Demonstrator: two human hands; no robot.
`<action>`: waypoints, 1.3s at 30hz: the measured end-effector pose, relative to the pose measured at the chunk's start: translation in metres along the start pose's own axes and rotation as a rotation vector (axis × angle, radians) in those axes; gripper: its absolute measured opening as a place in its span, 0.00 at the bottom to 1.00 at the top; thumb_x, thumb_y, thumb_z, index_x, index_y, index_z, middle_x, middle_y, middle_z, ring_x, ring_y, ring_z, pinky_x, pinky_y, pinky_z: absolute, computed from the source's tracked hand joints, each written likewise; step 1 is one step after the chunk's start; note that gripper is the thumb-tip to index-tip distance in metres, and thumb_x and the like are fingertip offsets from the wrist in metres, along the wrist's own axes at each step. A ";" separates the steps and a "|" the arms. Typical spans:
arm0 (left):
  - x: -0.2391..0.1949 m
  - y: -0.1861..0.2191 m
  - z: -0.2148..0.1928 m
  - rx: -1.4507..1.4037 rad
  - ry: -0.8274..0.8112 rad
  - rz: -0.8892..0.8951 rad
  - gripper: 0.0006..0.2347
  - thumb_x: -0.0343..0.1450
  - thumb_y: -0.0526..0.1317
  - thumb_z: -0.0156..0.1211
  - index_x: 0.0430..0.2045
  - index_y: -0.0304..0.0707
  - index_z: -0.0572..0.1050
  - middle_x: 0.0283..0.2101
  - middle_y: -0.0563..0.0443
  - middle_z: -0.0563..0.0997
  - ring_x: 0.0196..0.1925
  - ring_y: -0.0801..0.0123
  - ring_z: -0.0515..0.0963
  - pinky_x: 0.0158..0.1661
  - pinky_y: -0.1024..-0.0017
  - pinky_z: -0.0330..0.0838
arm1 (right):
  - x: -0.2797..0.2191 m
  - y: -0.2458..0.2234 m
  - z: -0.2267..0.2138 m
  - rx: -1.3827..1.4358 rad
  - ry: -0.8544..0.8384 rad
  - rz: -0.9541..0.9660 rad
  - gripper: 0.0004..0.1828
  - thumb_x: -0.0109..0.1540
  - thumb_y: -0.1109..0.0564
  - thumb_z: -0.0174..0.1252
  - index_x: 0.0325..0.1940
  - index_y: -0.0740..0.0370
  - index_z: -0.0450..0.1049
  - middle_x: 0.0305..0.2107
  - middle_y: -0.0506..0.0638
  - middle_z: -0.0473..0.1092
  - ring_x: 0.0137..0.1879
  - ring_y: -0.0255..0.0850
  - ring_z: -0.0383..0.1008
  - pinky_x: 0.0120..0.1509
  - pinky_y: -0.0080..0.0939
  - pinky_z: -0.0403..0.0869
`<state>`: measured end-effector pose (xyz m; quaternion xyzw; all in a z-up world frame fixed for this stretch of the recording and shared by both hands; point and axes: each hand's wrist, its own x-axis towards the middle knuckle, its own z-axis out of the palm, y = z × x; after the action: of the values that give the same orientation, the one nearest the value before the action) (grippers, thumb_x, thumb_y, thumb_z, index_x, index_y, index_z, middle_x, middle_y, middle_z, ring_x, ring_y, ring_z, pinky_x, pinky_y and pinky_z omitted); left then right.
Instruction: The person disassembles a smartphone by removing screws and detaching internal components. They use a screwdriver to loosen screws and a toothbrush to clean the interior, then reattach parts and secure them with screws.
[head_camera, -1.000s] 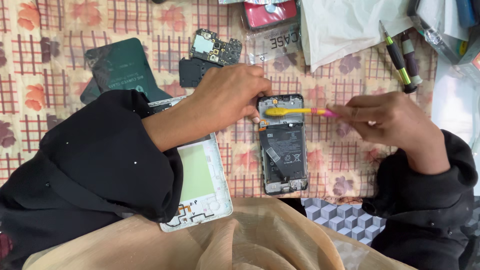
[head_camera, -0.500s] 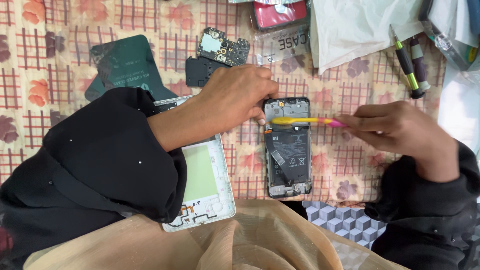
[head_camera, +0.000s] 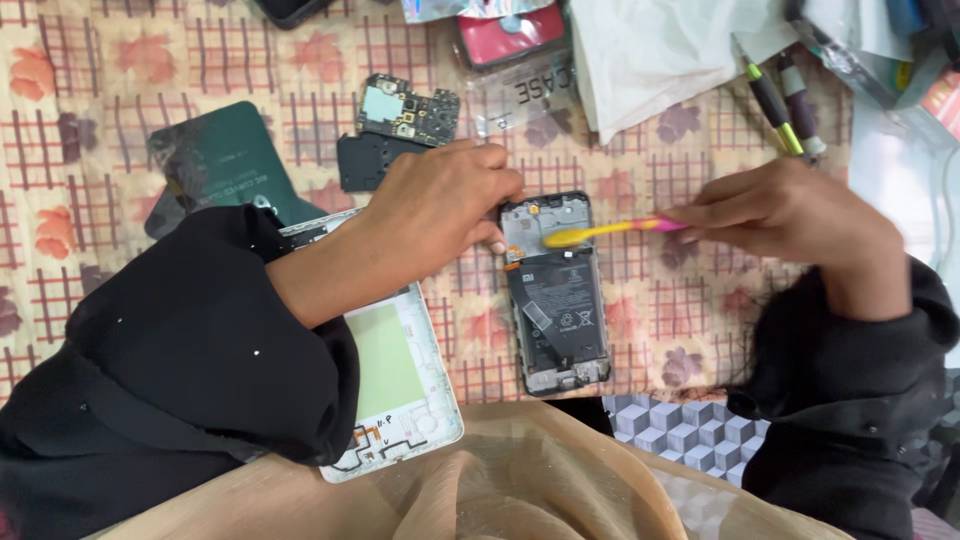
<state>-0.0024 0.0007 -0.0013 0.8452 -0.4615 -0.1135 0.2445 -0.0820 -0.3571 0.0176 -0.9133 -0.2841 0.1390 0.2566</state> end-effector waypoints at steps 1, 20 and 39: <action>0.000 0.000 0.000 0.014 -0.008 -0.003 0.18 0.56 0.41 0.75 0.37 0.39 0.81 0.39 0.54 0.79 0.47 0.60 0.79 0.38 0.60 0.78 | 0.001 -0.002 0.001 0.015 0.001 -0.009 0.15 0.54 0.61 0.67 0.45 0.59 0.83 0.31 0.50 0.82 0.28 0.38 0.82 0.26 0.36 0.77; -0.001 0.003 -0.001 0.060 -0.043 -0.003 0.17 0.58 0.42 0.74 0.37 0.39 0.80 0.39 0.53 0.77 0.48 0.58 0.79 0.40 0.58 0.77 | -0.027 0.025 -0.025 -0.490 0.407 0.151 0.11 0.62 0.54 0.71 0.49 0.53 0.86 0.29 0.47 0.78 0.28 0.38 0.75 0.31 0.38 0.68; -0.005 -0.035 -0.062 0.493 0.031 -0.075 0.19 0.62 0.46 0.73 0.43 0.40 0.79 0.42 0.49 0.78 0.49 0.53 0.80 0.41 0.54 0.76 | 0.001 0.002 0.009 -0.659 0.597 -0.012 0.03 0.69 0.53 0.71 0.46 0.52 0.85 0.42 0.41 0.78 0.45 0.34 0.74 0.54 0.40 0.62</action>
<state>0.0459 0.0402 0.0339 0.8975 -0.4397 0.0065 0.0335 -0.0836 -0.3542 0.0089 -0.9448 -0.2319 -0.2303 0.0234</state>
